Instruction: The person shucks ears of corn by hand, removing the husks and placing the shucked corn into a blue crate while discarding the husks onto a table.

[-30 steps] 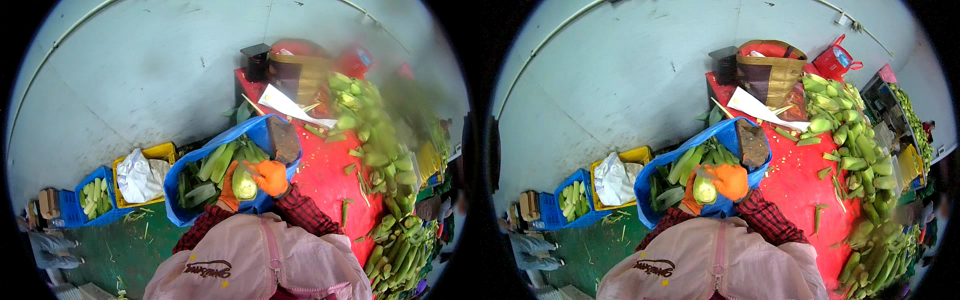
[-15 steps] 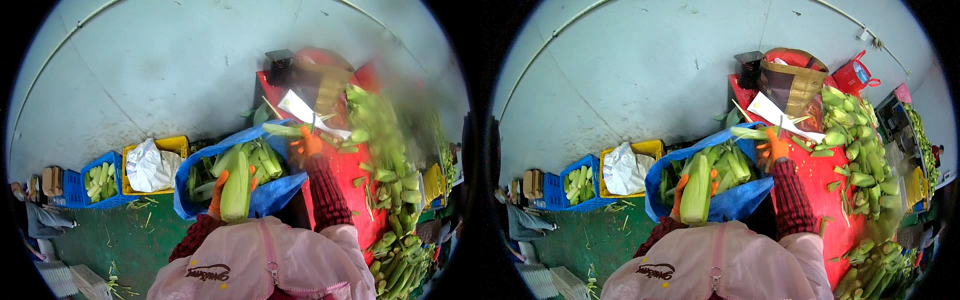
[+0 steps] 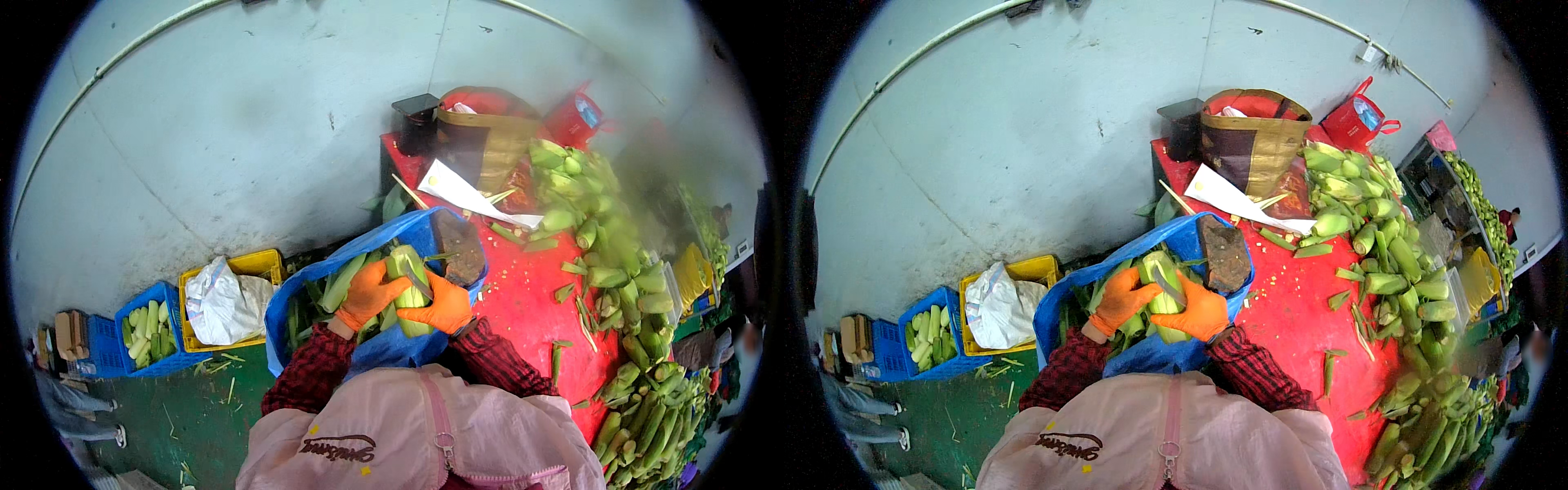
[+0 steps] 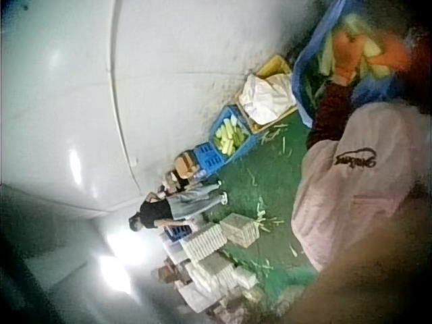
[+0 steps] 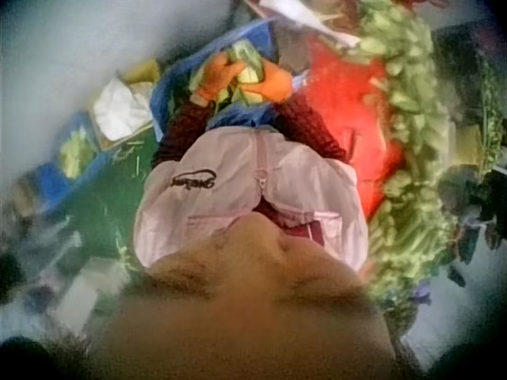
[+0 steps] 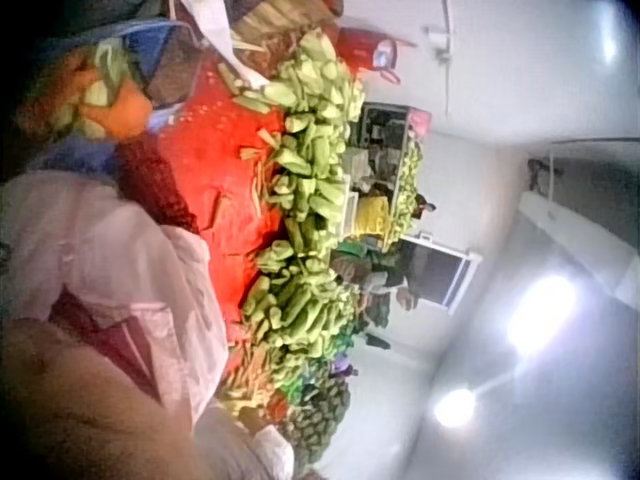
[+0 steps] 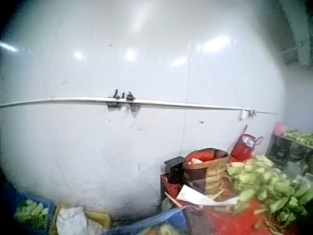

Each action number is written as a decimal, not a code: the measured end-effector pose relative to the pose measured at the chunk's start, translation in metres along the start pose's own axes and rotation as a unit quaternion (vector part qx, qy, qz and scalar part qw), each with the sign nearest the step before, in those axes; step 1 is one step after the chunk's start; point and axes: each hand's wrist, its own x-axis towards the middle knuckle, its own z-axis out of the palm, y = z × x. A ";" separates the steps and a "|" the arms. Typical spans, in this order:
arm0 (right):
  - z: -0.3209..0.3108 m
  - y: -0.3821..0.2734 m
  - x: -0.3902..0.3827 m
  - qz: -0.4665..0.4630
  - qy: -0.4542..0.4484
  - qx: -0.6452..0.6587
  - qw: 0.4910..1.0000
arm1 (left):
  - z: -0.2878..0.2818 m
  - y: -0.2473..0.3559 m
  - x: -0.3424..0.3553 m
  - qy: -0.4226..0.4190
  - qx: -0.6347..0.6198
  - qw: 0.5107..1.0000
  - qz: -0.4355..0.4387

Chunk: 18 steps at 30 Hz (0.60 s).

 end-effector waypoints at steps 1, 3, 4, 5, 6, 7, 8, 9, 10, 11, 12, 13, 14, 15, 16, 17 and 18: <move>-0.003 0.000 -0.002 -0.007 -0.001 0.006 1.000 | -0.002 -0.005 0.000 -0.024 -0.024 0.999 0.000; -0.009 -0.003 -0.006 -0.020 -0.005 0.018 1.000 | -0.012 -0.010 -0.003 -0.033 0.085 0.996 0.005; -0.011 -0.004 -0.007 -0.022 -0.006 0.017 1.000 | -0.015 -0.013 -0.002 -0.038 0.138 0.990 0.010; -0.012 -0.005 -0.009 -0.024 -0.009 0.015 1.000 | -0.012 -0.017 -0.001 -0.017 0.143 0.990 0.005; -0.013 -0.005 -0.010 -0.026 -0.011 0.014 0.999 | -0.008 -0.023 0.001 0.005 0.148 0.989 0.001; -0.013 -0.005 -0.010 -0.028 -0.015 0.018 0.999 | -0.004 -0.027 0.003 0.027 0.154 0.988 -0.003; -0.014 -0.003 -0.011 -0.030 -0.020 0.022 0.999 | -0.002 -0.029 0.004 0.044 0.122 0.992 -0.004; -0.014 -0.001 -0.011 -0.033 -0.024 0.026 0.999 | 0.001 -0.032 0.005 0.062 0.090 0.994 -0.005; -0.011 0.010 -0.010 -0.038 -0.036 0.079 0.995 | 0.003 -0.035 0.004 0.078 0.058 0.995 -0.006; -0.004 0.026 -0.006 -0.042 -0.048 0.132 0.989 | 0.004 -0.038 0.003 0.077 0.022 0.996 -0.029; 0.002 0.039 -0.004 -0.047 -0.059 0.185 0.980 | 0.005 -0.043 0.002 0.075 -0.014 0.996 -0.052; 0.003 0.038 -0.004 -0.054 -0.023 0.185 0.981 | 0.005 -0.051 0.001 0.078 -0.050 0.993 -0.075; 0.003 0.035 -0.002 -0.063 0.012 0.185 0.981 | 0.005 -0.068 0.000 0.092 -0.081 0.989 -0.082; 0.003 0.032 -0.001 -0.073 0.048 0.185 0.979 | 0.004 -0.090 -0.001 0.106 -0.112 0.984 -0.088; 0.006 0.032 0.000 -0.057 0.053 0.148 0.986 | 0.005 -0.103 -0.002 0.116 -0.144 0.978 -0.096; 0.006 0.023 0.000 -0.026 0.053 0.120 0.991 | 0.010 -0.091 -0.004 0.121 -0.106 0.982 -0.096; 0.005 0.010 0.001 0.005 0.051 0.091 0.994 | 0.020 -0.077 -0.007 0.126 -0.067 0.985 -0.095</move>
